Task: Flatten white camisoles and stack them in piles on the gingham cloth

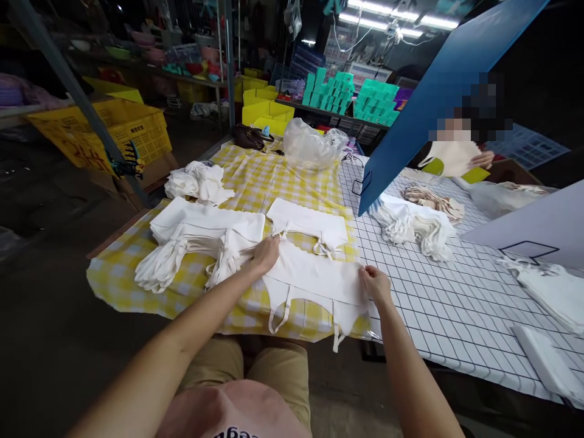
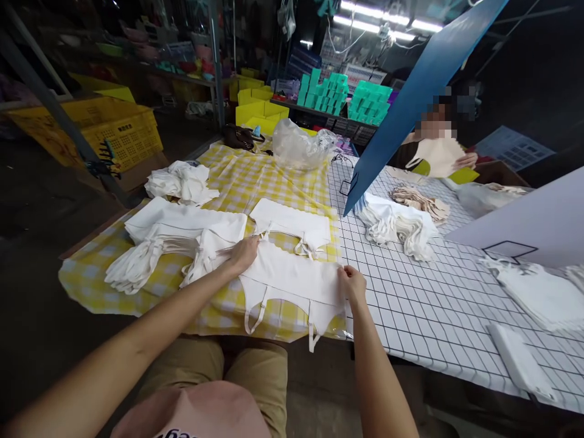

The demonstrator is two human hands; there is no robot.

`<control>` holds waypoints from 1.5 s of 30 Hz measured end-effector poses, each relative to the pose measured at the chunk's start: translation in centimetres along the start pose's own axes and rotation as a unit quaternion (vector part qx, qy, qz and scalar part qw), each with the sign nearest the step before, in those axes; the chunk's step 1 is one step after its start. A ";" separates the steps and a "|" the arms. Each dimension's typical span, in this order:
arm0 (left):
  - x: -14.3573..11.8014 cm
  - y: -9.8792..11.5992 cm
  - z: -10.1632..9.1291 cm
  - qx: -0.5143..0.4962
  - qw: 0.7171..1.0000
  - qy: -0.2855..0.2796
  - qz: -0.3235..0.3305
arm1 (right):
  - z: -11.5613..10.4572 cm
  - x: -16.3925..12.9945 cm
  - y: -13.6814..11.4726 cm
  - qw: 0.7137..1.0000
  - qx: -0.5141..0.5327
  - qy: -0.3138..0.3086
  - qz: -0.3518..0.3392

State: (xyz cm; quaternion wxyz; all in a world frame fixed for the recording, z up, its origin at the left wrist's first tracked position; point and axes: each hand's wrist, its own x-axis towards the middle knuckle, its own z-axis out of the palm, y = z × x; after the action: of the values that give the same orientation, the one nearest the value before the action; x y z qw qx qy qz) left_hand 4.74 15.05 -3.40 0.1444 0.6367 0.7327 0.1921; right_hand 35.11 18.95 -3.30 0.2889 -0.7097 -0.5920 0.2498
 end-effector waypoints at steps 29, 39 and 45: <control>-13.3 4.0 1.6 0.018 0.993 -0.113 -0.039 | 4.6 -13.7 1.8 0.986 -0.146 0.014 -0.085; -13.8 3.6 2.6 -0.006 0.996 -0.088 -0.030 | 4.4 -13.8 1.0 0.988 -0.139 0.016 -0.067; -13.5 3.5 2.6 -0.050 0.993 -0.090 -0.052 | 3.8 -13.4 0.6 1.000 0.009 0.003 0.028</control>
State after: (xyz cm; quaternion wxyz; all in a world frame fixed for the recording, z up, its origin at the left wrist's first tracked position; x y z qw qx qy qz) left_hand 11.01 2.39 -4.53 0.2512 0.6044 0.7382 0.1632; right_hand 30.56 6.09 -6.25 0.2902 -0.7240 -0.5687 0.2610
